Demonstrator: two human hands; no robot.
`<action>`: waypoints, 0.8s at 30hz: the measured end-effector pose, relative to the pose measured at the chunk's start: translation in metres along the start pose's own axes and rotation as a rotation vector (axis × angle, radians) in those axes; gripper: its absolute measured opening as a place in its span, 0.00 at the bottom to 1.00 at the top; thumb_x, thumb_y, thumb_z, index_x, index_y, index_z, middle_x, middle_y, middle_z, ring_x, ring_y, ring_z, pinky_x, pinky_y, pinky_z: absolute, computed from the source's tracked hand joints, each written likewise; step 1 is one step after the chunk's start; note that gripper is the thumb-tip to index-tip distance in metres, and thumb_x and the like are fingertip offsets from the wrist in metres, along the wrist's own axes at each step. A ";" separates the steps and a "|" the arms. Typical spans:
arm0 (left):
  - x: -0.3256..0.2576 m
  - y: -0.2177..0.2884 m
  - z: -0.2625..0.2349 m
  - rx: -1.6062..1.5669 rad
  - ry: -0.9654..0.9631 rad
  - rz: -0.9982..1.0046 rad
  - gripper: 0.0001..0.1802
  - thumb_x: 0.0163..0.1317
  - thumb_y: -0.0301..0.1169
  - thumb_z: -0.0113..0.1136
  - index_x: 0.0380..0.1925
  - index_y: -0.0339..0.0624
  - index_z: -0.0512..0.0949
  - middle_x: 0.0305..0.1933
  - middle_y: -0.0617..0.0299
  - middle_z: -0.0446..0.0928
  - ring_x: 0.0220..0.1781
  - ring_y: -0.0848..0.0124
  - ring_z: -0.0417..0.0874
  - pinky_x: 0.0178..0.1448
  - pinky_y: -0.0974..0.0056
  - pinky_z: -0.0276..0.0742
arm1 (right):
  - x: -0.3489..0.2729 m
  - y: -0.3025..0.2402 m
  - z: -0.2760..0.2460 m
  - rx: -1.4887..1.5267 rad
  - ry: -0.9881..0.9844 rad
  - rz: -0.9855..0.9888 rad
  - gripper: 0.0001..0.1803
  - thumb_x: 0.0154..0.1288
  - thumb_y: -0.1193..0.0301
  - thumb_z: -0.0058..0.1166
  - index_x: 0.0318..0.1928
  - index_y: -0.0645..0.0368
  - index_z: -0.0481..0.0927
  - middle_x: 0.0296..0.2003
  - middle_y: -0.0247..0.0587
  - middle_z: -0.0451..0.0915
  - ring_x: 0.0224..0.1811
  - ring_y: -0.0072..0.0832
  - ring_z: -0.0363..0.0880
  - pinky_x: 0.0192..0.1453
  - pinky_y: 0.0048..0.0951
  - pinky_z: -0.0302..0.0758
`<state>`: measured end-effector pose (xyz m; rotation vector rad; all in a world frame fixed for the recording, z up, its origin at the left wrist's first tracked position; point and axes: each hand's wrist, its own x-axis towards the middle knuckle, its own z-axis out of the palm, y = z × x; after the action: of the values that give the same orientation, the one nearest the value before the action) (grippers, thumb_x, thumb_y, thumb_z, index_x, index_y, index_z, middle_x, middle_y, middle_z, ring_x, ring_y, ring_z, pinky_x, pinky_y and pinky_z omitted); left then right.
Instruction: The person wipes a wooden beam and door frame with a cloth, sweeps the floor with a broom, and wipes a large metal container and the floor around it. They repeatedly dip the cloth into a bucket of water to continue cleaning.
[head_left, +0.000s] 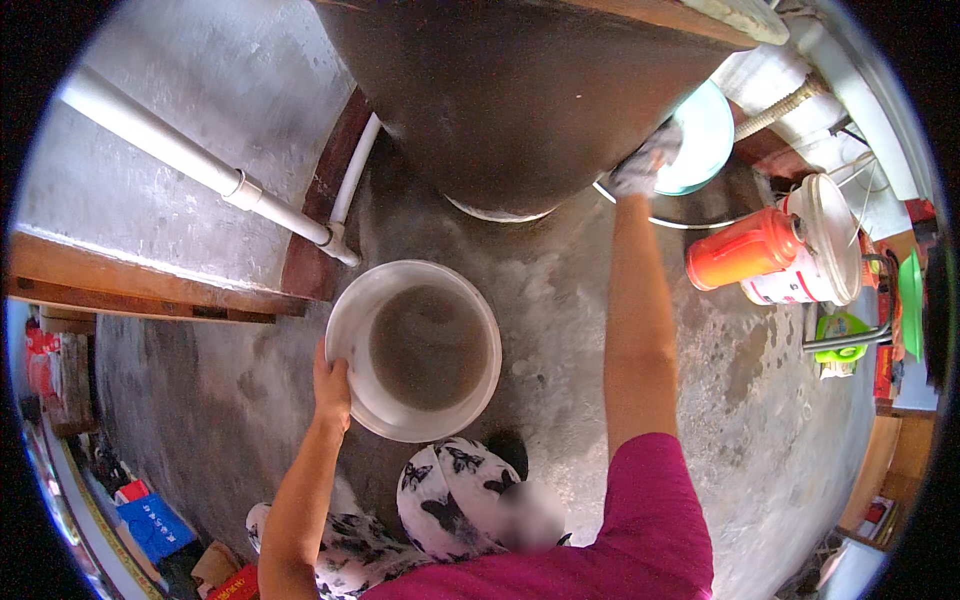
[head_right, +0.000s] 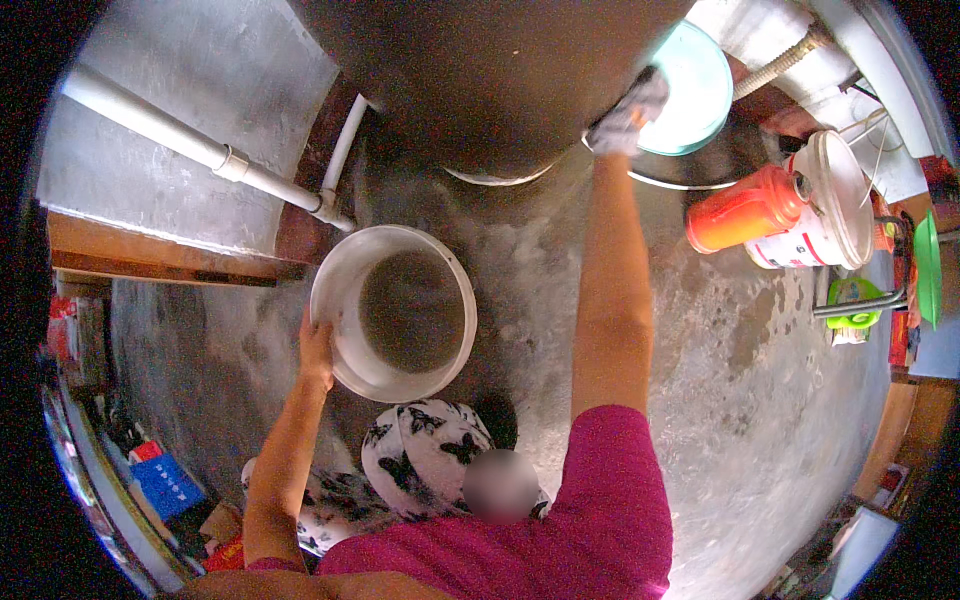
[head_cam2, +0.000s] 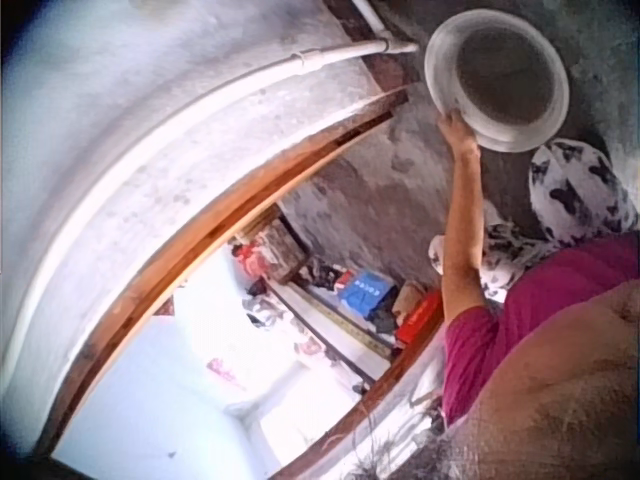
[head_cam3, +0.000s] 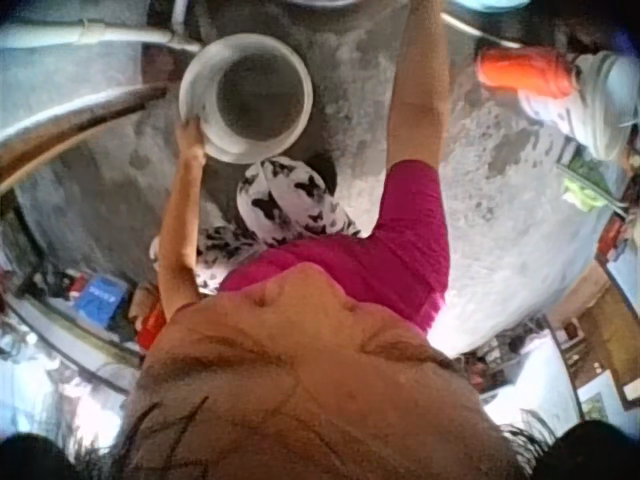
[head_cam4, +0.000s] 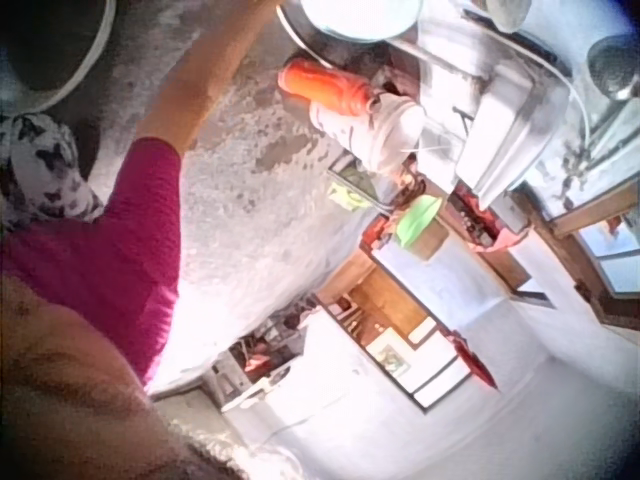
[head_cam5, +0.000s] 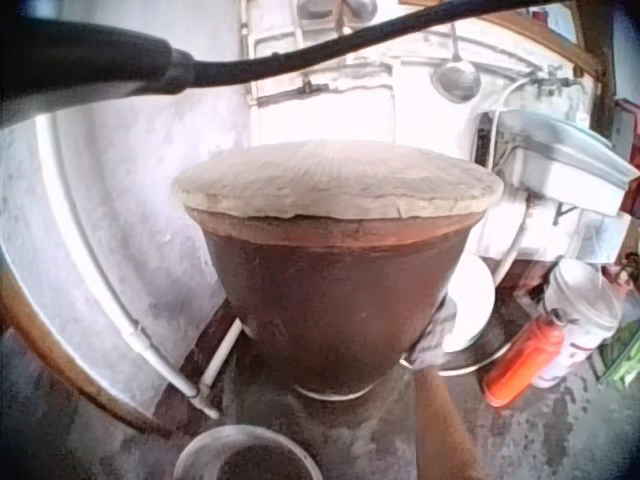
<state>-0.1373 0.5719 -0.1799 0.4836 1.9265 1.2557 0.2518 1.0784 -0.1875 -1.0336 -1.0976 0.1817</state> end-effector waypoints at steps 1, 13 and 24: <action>-0.001 0.002 0.000 0.014 -0.003 0.013 0.31 0.62 0.21 0.42 0.68 0.36 0.66 0.61 0.52 0.75 0.61 0.62 0.76 0.67 0.61 0.68 | -0.041 -0.005 0.007 0.099 0.028 0.118 0.21 0.74 0.57 0.41 0.58 0.53 0.77 0.52 0.39 0.82 0.50 0.39 0.80 0.56 0.39 0.77; 0.001 0.011 0.007 -0.013 -0.050 0.018 0.31 0.63 0.19 0.42 0.69 0.40 0.66 0.62 0.51 0.75 0.62 0.60 0.76 0.68 0.59 0.69 | -0.303 -0.088 0.053 0.904 -0.248 1.595 0.20 0.76 0.57 0.41 0.59 0.50 0.77 0.54 0.38 0.81 0.53 0.39 0.80 0.55 0.41 0.79; -0.008 0.009 -0.001 0.128 0.082 0.037 0.27 0.62 0.24 0.46 0.63 0.35 0.71 0.56 0.47 0.78 0.58 0.59 0.79 0.65 0.59 0.71 | -0.302 -0.051 0.002 0.855 -0.346 1.871 0.20 0.78 0.56 0.40 0.59 0.48 0.77 0.55 0.37 0.80 0.56 0.39 0.79 0.54 0.43 0.81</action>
<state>-0.1337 0.5696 -0.1681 0.5427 2.0844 1.1973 0.0848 0.8749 -0.3434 -0.8942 0.0951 2.1463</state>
